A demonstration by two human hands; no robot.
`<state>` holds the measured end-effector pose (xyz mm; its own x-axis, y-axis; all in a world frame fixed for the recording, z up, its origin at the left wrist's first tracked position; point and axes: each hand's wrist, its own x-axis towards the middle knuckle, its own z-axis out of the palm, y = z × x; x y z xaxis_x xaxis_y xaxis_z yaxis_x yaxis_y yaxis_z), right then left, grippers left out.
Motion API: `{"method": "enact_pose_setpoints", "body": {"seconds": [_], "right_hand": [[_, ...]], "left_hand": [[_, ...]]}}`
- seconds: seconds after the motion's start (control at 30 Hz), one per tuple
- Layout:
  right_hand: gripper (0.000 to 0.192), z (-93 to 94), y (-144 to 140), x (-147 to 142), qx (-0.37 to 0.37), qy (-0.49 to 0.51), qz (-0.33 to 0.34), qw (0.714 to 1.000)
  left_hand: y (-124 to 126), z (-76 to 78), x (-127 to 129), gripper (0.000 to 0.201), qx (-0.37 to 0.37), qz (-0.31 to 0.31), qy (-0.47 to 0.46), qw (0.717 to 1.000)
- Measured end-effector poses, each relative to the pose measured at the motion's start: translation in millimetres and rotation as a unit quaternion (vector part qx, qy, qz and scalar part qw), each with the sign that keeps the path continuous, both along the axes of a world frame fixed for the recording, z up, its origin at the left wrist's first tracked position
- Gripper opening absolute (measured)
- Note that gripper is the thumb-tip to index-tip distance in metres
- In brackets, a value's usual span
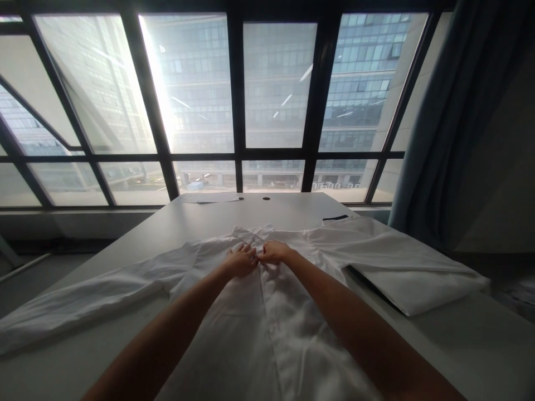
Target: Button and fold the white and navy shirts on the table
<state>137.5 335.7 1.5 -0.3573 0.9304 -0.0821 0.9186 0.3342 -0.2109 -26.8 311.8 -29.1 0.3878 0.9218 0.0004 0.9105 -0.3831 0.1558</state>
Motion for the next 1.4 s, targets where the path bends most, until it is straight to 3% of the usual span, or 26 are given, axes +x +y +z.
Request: {"method": "enact_pose_setpoints", "body": {"seconds": [0.17, 0.4, 0.53, 0.67, 0.8, 0.9, 1.1, 1.4], "right_hand": [[0.035, -4.8, -4.2, -5.5, 0.041, -0.032, -0.024, 0.998], [0.031, -19.1, -18.0, -11.3, 0.095, 0.009, -0.077, 0.992], [0.022, -19.9, -10.5, -4.5, 0.084, 0.121, -0.105, 0.983], [0.029, -27.7, 0.2, 8.4, 0.021, 0.286, -0.1, 0.953], [0.023, -37.2, 5.4, 16.3, -0.041, 0.409, -0.054, 0.91], [0.018, -41.0, 3.1, 16.5, -0.038, 0.453, -0.035, 0.89], [0.013, -44.7, -2.5, 13.0, -0.008, 0.475, -0.017, 0.88], [0.017, -52.7, -1.7, 8.9, 0.111, 0.397, 0.019, 0.911]], "left_hand": [[15.6, 13.7, 7.5, 0.031, 0.071, 0.049, -0.074, 0.994], [4.6, 5.1, 12.4, 0.023, 0.076, 0.104, -0.132, 0.983], [-1.1, 3.4, 14.8, 0.023, 0.057, 0.135, -0.146, 0.978], [6.0, -0.6, 15.8, 0.018, 0.041, 0.144, -0.21, 0.966], [12.2, -4.5, 14.9, 0.025, -0.073, 0.139, -0.369, 0.916], [11.6, -4.9, 15.3, 0.029, -0.147, 0.154, -0.439, 0.873], [12.0, -8.7, 18.4, 0.03, -0.156, 0.16, -0.447, 0.866], [12.4, -11.0, 18.6, 0.029, -0.139, 0.159, -0.451, 0.867]]}}
